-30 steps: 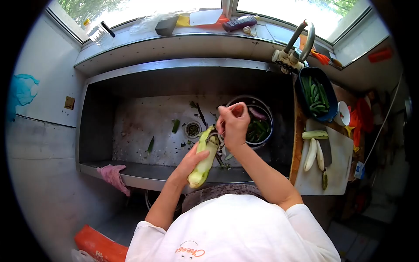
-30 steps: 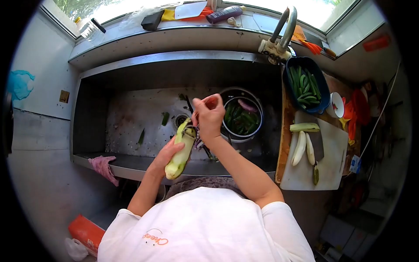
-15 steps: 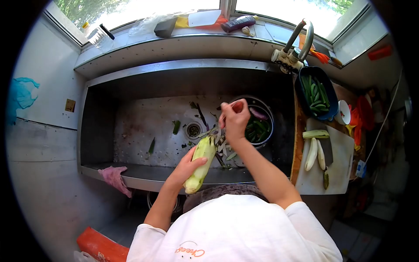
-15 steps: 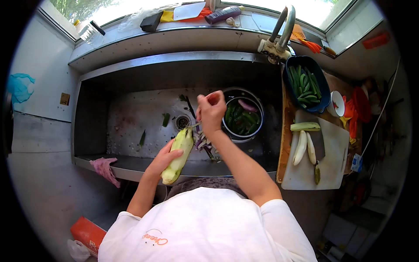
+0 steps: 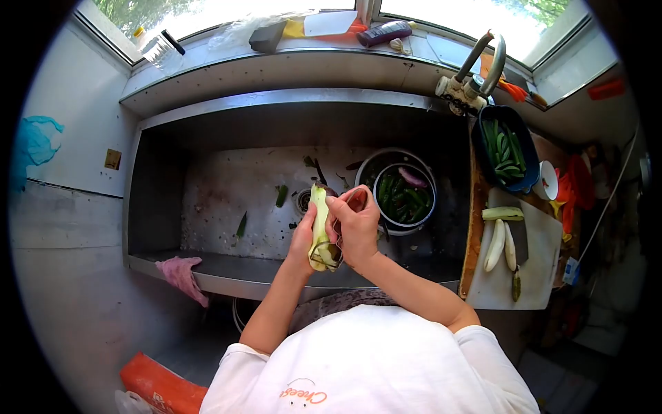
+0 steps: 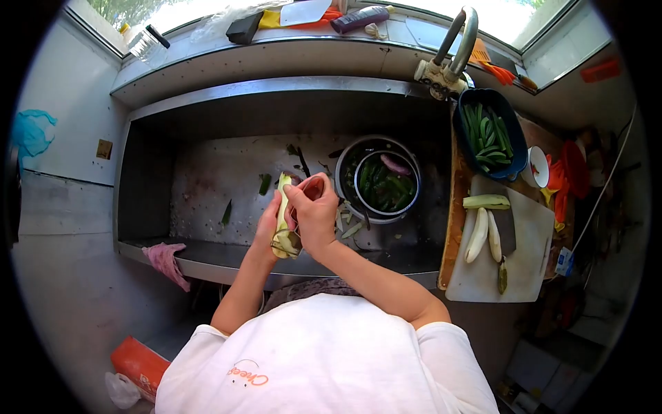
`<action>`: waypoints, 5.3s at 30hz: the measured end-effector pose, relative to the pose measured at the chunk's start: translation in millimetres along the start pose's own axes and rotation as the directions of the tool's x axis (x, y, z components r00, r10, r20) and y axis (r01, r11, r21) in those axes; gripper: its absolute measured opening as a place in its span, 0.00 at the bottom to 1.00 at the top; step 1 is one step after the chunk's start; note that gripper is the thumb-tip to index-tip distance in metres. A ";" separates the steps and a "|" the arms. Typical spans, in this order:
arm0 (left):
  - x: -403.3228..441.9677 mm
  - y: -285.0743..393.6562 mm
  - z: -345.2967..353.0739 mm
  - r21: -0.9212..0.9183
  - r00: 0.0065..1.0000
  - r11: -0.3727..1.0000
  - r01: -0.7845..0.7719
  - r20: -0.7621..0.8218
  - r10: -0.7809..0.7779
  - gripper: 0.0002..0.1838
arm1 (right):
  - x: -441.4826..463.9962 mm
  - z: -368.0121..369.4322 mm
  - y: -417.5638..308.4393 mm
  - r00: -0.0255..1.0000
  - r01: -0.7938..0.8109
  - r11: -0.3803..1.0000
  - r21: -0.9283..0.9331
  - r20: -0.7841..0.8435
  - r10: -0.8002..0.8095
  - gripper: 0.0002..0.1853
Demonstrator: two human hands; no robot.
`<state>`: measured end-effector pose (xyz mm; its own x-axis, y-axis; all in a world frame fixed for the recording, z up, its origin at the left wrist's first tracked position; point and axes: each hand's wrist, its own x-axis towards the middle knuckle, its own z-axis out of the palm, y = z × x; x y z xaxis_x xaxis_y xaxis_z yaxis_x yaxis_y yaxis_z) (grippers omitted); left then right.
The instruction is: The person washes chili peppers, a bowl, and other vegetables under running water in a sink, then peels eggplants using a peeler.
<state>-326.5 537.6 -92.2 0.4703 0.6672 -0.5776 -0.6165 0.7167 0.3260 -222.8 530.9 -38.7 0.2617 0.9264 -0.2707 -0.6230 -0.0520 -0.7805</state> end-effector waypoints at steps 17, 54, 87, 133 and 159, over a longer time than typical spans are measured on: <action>-11.6 9.3 -23.8 -0.148 0.997 0.986 0.079 -0.008 -0.081 0.33 | 78.5 -68.0 1.8 0.579 0.782 0.180 -0.597 0.589 -0.564 0.13; -29.3 -12.6 -11.1 0.137 0.965 0.957 0.255 0.028 -0.261 0.26 | 70.7 -24.0 -6.6 0.984 0.117 0.991 -0.058 -0.128 -0.123 0.13; -20.8 15.0 -8.2 0.216 0.985 0.975 0.056 0.147 -0.089 0.27 | 66.6 -42.0 -8.8 0.967 0.243 0.869 -0.431 0.036 -0.253 0.12; -1.7 -7.3 -15.9 0.019 0.990 0.999 -0.043 0.138 0.040 0.26 | 28.7 -13.4 -4.5 0.985 -0.169 0.979 0.115 0.051 0.164 0.12; -1.4 15.0 -9.0 0.001 0.977 0.995 0.102 0.189 -0.101 0.25 | 5.7 3.4 -5.3 0.973 -0.182 0.954 0.238 0.184 0.139 0.09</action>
<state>-342.1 545.6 -93.3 0.6409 0.6178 -0.4556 -0.5642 0.7816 0.2661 -220.6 537.7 -34.2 0.0322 0.9628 -0.2684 -0.8175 -0.1291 -0.5613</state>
